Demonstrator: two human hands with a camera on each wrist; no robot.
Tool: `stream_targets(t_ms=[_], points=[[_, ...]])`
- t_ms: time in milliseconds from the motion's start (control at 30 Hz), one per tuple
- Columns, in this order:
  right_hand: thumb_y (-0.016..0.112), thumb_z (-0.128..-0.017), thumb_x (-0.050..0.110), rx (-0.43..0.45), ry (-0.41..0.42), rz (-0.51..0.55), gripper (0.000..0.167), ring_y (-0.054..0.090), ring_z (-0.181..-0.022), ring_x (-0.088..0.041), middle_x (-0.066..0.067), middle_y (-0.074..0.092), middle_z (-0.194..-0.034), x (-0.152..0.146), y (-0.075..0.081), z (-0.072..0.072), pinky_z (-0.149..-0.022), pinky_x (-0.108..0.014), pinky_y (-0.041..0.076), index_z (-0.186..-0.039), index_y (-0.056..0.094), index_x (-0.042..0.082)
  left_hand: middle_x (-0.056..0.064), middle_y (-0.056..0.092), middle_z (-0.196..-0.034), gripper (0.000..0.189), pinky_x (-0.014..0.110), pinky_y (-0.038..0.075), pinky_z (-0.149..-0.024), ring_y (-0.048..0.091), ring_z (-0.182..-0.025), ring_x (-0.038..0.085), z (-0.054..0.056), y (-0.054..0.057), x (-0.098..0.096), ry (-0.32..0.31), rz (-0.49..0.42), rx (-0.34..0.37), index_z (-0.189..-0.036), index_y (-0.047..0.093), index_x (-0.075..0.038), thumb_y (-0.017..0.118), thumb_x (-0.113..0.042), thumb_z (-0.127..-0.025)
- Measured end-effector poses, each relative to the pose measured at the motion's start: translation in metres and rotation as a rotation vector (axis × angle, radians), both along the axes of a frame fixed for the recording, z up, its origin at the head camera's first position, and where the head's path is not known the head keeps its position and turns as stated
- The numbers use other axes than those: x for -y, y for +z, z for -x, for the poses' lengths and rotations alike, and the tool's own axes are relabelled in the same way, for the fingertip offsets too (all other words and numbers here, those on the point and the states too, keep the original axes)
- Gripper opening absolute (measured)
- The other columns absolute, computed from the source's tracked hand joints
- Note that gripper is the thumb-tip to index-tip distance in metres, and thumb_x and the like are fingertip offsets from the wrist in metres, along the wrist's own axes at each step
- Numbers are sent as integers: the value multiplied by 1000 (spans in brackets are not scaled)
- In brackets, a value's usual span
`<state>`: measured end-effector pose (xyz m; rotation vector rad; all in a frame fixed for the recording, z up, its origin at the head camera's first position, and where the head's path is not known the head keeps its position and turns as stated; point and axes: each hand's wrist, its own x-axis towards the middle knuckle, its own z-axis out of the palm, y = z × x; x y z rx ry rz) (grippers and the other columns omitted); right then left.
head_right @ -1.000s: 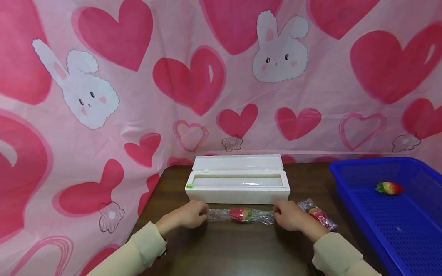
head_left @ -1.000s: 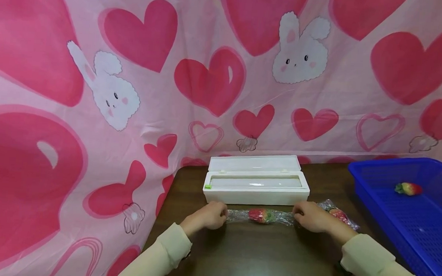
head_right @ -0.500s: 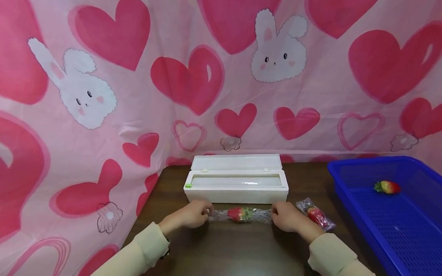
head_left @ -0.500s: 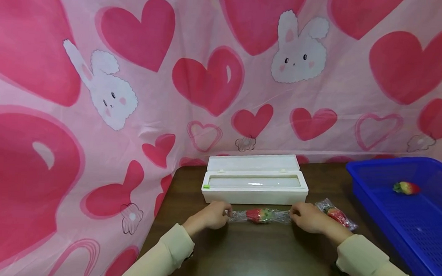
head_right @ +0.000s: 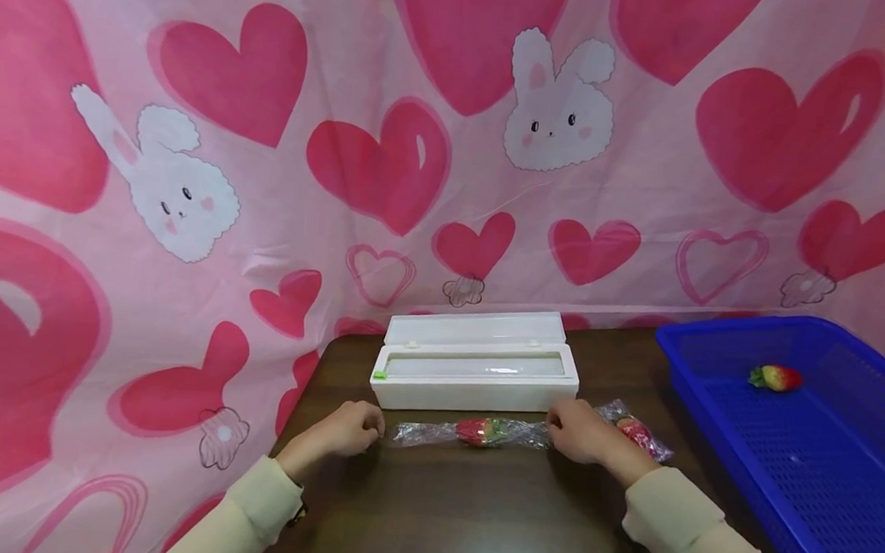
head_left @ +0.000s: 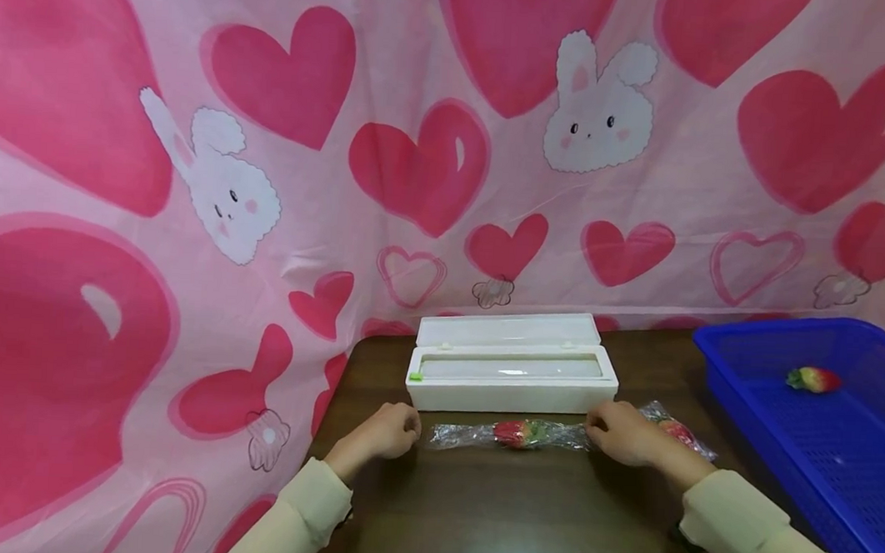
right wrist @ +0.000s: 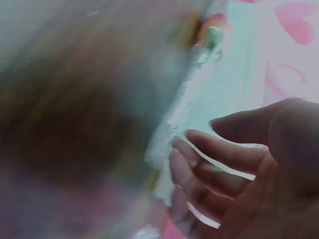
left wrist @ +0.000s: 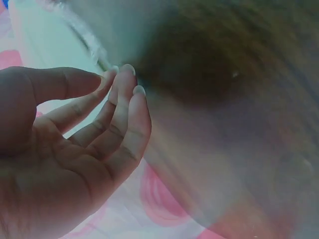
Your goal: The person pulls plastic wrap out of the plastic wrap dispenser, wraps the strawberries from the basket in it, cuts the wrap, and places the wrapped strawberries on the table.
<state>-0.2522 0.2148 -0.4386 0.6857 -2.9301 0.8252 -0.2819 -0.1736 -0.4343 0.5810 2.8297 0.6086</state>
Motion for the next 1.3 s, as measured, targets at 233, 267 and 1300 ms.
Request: stream_targets(t_ms=[233, 267, 1300], points=[[79, -86, 19, -111, 168, -38, 29, 62, -86, -20, -5, 66, -94, 35, 16, 12, -78, -43, 51, -105, 66, 2, 4, 63, -79, 6, 36, 49, -66, 55, -73, 18, 1, 12, -24, -118, -66, -127, -86, 69, -3, 65, 1, -86], [81, -85, 22, -109, 192, -59, 36, 63, -91, -23, -8, 67, -99, 41, 16, 13, -82, -46, 52, -110, 66, 0, 5, 64, -81, 6, 36, 50, -68, 57, -75, 19, 1, 14, -31, -145, -72, -132, -89, 70, -1, 65, 1, -86], [88, -78, 36, -363, 222, -294, 32, 60, -88, -19, 7, 62, -87, 75, 0, 6, -84, -47, 46, -94, 69, 16, 10, 64, -98, 50, 26, 50, -64, 58, -71, 12, -4, 27, -98, -199, -13, 110, -123, 62, 4, 84, -7, -79]])
